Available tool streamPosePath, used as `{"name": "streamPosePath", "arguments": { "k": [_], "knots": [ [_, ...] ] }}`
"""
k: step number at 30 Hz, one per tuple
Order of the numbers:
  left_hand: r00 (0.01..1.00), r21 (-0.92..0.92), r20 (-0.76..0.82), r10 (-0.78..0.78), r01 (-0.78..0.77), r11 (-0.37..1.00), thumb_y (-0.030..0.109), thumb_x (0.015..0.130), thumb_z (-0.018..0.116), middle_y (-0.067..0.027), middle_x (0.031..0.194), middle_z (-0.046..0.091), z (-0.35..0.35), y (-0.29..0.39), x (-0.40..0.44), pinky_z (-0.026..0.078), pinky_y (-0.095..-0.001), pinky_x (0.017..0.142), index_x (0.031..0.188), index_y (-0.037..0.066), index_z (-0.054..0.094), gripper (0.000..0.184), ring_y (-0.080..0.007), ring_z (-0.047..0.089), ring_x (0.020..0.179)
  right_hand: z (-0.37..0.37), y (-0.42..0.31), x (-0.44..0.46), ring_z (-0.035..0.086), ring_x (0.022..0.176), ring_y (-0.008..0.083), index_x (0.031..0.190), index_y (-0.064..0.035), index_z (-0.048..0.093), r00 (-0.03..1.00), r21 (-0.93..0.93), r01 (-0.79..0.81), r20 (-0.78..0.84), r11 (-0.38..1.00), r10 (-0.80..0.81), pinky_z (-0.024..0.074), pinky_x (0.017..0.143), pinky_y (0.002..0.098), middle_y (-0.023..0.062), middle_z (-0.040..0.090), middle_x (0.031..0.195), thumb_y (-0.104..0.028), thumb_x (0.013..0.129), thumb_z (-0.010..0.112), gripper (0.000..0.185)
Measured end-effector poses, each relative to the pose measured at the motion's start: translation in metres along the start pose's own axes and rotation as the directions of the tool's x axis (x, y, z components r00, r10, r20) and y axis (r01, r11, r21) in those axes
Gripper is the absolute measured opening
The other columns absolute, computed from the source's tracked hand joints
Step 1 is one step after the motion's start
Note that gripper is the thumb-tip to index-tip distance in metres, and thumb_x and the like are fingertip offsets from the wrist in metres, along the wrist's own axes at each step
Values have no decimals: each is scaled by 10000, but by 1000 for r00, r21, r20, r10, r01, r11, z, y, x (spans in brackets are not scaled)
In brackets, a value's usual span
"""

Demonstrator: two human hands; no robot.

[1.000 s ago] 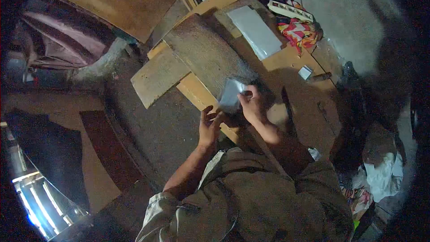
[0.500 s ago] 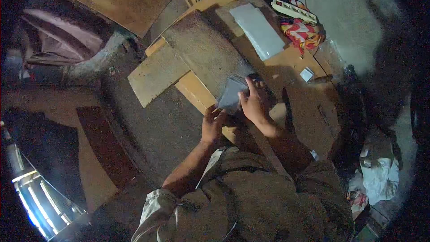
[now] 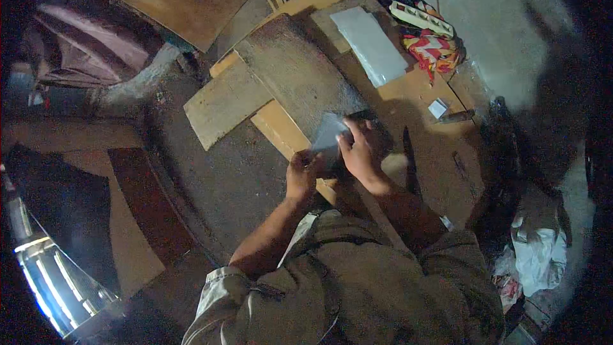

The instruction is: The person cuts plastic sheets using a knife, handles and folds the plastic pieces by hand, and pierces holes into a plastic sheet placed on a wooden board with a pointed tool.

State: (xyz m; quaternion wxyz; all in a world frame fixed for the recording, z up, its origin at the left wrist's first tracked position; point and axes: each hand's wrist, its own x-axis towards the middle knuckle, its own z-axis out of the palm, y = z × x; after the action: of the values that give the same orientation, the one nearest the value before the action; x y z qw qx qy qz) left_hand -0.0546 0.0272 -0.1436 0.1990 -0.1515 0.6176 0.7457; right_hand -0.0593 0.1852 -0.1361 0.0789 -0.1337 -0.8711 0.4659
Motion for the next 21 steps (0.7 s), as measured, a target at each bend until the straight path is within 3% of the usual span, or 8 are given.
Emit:
{"name": "streamPosePath", "arguments": {
  "k": [2,5,7,9,11,14,17,21],
  "knots": [
    [997,61,64,39,-43,997,77,837,608,-106,886,619,1,6,-2,490,-279,639,1022,-48,528,238,-160,592,736,-3,-4,0,432,1126,428,1201,-102,500,996,-11,-78,39,997,78,343,950,467,224,522,1162,-259,840,598,406],
    [998,66,56,-3,-1,998,42,832,591,-110,880,612,2,6,0,488,-284,643,1047,-47,512,246,-171,590,737,-2,3,2,395,1157,447,1234,-101,480,1000,-138,-1,9,990,2,319,971,474,198,521,1190,-268,834,601,450],
    [999,37,39,-30,29,999,23,826,584,-114,886,608,3,7,-1,490,-292,653,1062,-47,503,259,-178,591,748,-3,5,5,364,1186,452,1276,-91,443,987,-277,121,-72,953,-146,295,992,477,188,508,1223,-266,830,601,505],
    [998,8,23,-61,61,998,5,820,576,-118,893,604,3,6,-3,492,-299,662,1077,-48,494,275,-185,591,758,2,12,6,359,1195,441,1288,-85,429,984,-281,140,-70,949,-165,291,996,472,189,501,1234,-265,827,602,525],
    [996,104,37,84,-88,991,-11,803,565,-120,905,597,2,4,-1,499,-315,640,1089,-47,488,299,-190,592,749,4,18,9,355,1204,431,1300,-79,415,980,-286,159,-70,945,-186,288,1001,467,190,493,1245,-265,824,603,544],
    [999,-31,11,43,-42,999,-21,787,556,-115,918,593,2,-4,-1,499,-318,631,1094,-49,488,316,-189,589,751,2,17,10,352,1212,416,1308,-80,404,980,-340,188,9,921,-197,291,999,463,199,497,1234,-263,826,599,551],
    [997,-10,32,65,-64,998,-25,787,534,-108,916,594,4,2,-4,492,-306,624,1083,-51,491,300,-181,587,748,1,13,8,355,1211,405,1287,-73,431,982,-284,181,4,942,-187,309,985,461,218,514,1197,-262,825,600,527],
    [994,19,84,75,-77,997,-29,786,518,-103,927,596,-2,-6,-1,490,-306,637,1067,-48,495,283,-191,588,743,1,14,4,416,1147,406,1238,-68,485,969,-347,219,-36,912,-246,345,942,462,251,515,1164,-259,815,608,480]
  ]
}}
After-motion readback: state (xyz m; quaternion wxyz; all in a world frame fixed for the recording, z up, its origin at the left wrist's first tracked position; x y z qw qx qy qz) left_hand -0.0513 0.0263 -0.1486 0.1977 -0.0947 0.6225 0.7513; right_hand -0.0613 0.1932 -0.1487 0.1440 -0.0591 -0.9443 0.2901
